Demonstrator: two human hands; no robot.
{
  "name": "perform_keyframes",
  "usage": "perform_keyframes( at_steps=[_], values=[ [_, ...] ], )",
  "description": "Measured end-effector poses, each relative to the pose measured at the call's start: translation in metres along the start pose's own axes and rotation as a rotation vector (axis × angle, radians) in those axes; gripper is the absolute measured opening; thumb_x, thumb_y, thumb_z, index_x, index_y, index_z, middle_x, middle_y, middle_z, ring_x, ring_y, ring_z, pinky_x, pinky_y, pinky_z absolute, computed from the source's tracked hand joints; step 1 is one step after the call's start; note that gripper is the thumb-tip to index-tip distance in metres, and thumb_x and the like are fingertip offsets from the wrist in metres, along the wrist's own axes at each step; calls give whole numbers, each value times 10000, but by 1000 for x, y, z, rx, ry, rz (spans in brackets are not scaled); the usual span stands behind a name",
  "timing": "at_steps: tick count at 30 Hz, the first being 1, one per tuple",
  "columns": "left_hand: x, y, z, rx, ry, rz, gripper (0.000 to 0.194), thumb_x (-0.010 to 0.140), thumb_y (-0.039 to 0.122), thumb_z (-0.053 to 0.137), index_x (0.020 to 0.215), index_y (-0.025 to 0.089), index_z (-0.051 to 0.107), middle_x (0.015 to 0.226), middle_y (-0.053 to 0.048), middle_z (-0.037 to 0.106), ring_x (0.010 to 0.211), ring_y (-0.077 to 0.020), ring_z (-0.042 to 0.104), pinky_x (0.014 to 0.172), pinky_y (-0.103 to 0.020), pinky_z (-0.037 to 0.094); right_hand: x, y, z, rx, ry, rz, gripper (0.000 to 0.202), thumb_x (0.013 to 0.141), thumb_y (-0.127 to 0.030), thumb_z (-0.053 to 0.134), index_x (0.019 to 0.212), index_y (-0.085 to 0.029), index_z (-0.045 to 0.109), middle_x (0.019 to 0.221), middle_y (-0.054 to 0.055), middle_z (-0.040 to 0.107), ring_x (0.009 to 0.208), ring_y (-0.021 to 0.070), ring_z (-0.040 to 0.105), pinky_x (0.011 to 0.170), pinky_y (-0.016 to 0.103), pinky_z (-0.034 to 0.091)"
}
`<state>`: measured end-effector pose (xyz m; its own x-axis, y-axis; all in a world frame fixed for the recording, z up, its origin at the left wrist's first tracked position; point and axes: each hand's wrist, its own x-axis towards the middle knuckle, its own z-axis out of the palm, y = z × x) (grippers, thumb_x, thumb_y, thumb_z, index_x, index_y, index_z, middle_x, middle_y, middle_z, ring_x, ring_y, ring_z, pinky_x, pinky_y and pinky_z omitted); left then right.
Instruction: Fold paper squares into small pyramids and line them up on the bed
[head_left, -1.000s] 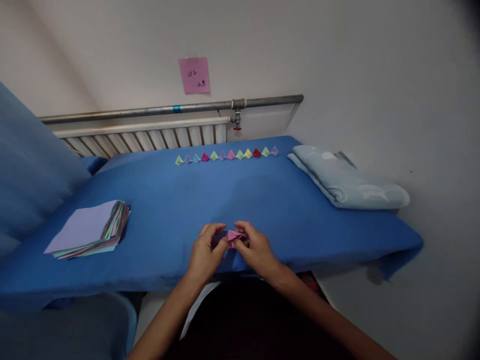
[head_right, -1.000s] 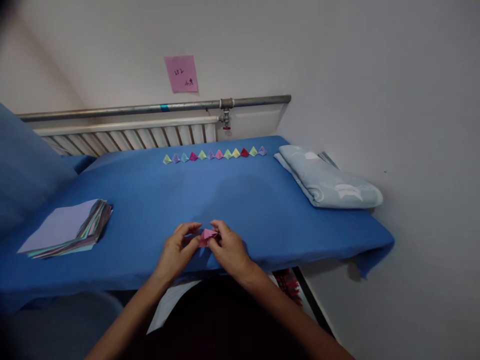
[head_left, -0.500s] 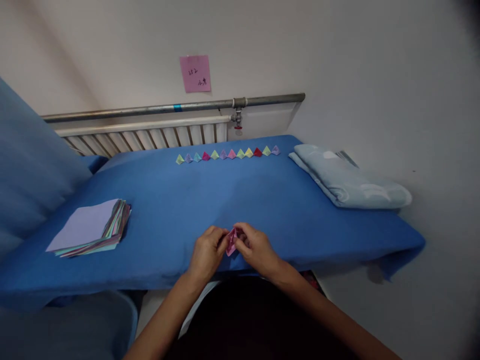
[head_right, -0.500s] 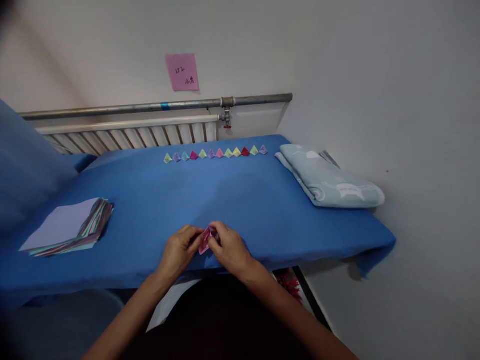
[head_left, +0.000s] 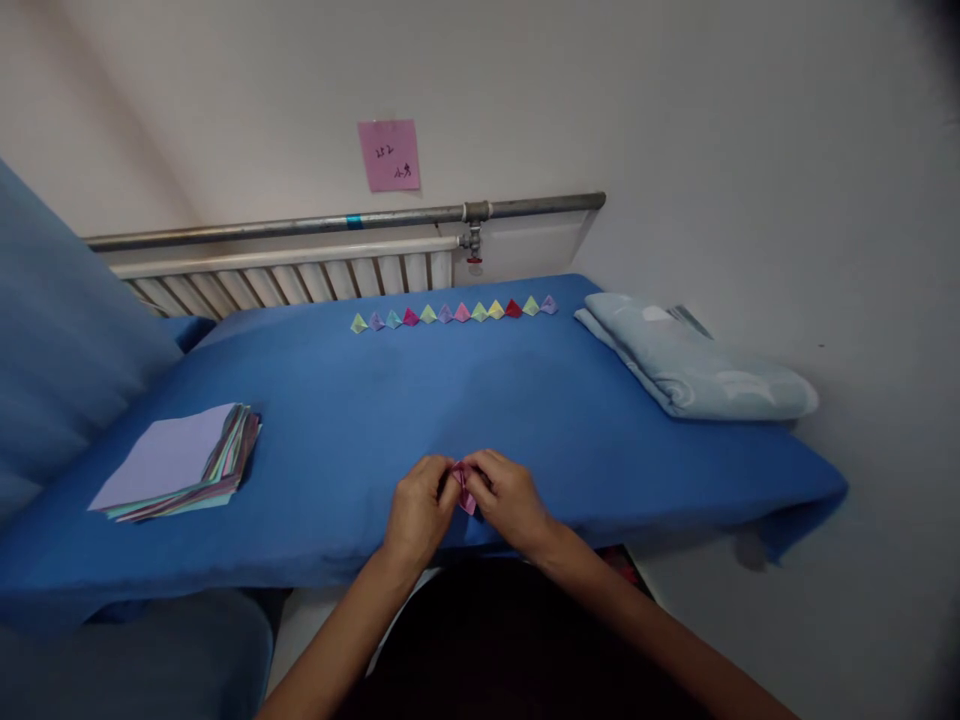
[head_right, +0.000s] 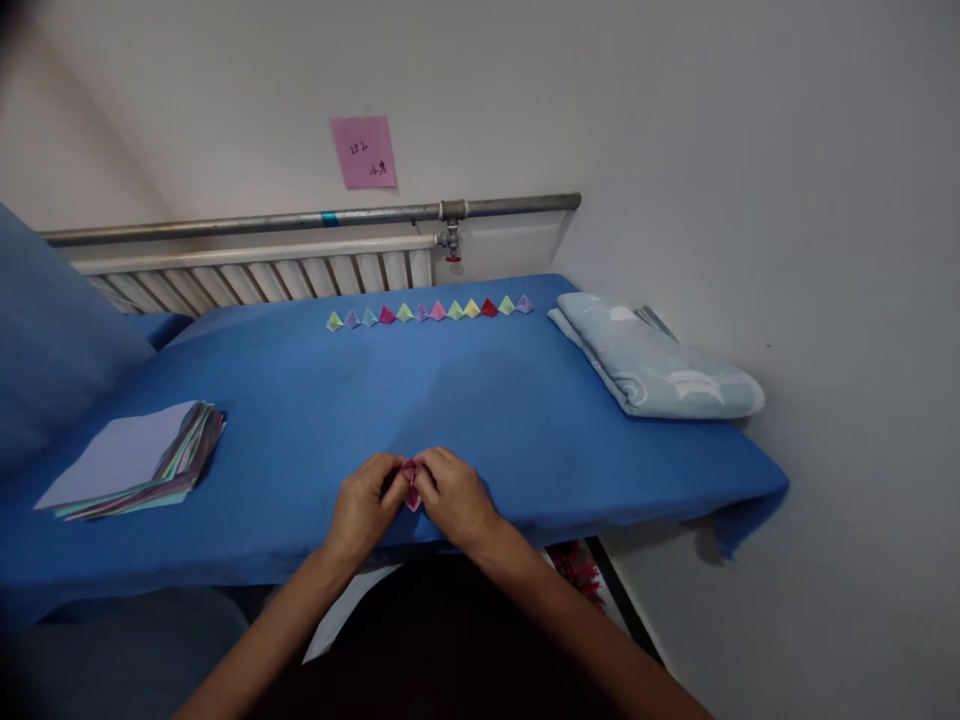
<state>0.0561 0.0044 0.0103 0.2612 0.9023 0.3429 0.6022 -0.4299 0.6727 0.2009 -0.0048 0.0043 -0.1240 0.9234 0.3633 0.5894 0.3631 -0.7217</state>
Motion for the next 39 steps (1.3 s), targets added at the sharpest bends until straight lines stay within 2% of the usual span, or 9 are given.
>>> perform_keyframes(
  at_steps=[8,14,17,21,24,27,35,39],
  values=[
    [1,-1,5,-62,81,-32,157,819,140,481,785,190,626,739,-11,635,680,-130,579,665,-239,427,1,3,6,-3,52,41,175,825,-114,449,772,-207,588,743,17,617,719,146,576,696,261,430],
    [1,-2,4,-98,23,-106,143,831,224,516,714,192,592,689,12,620,632,-116,560,624,-229,411,0,5,8,56,89,13,158,846,-181,472,765,-206,605,735,15,632,696,139,573,680,252,428],
    [8,-3,1,-123,-14,-164,148,821,245,527,700,189,591,681,14,634,623,-113,564,628,-231,413,5,7,7,69,67,48,164,844,-192,479,762,-206,621,716,4,638,670,133,569,649,239,420],
    [39,-10,-3,-243,-117,-248,161,824,301,534,755,187,625,706,7,673,645,-124,596,641,-236,444,29,16,0,0,1,135,189,850,-215,495,699,-203,608,651,-19,610,610,116,534,585,218,387],
    [72,-18,-2,-241,-147,-239,115,796,251,553,763,184,641,703,10,676,652,-123,604,650,-232,452,55,25,-5,-53,3,136,196,827,-180,512,645,-195,582,629,-24,583,601,112,512,583,219,364],
    [103,-29,1,-201,-153,-234,99,769,196,555,749,177,651,656,19,660,604,-117,588,624,-230,443,83,35,-8,-106,14,122,173,830,-175,518,683,-188,607,663,-17,575,629,113,512,611,225,360],
    [173,-71,20,-128,-91,-188,87,764,183,568,728,173,648,654,23,650,594,-115,577,602,-228,428,154,71,1,-279,-17,92,169,844,-175,533,702,-180,626,739,13,592,704,139,522,692,273,348],
    [186,-93,30,-130,-27,-145,63,781,209,590,807,173,635,764,4,645,679,-119,585,673,-244,461,173,87,11,-343,-21,107,177,853,-182,520,707,-171,619,799,53,620,787,182,546,758,329,349]
  ],
)
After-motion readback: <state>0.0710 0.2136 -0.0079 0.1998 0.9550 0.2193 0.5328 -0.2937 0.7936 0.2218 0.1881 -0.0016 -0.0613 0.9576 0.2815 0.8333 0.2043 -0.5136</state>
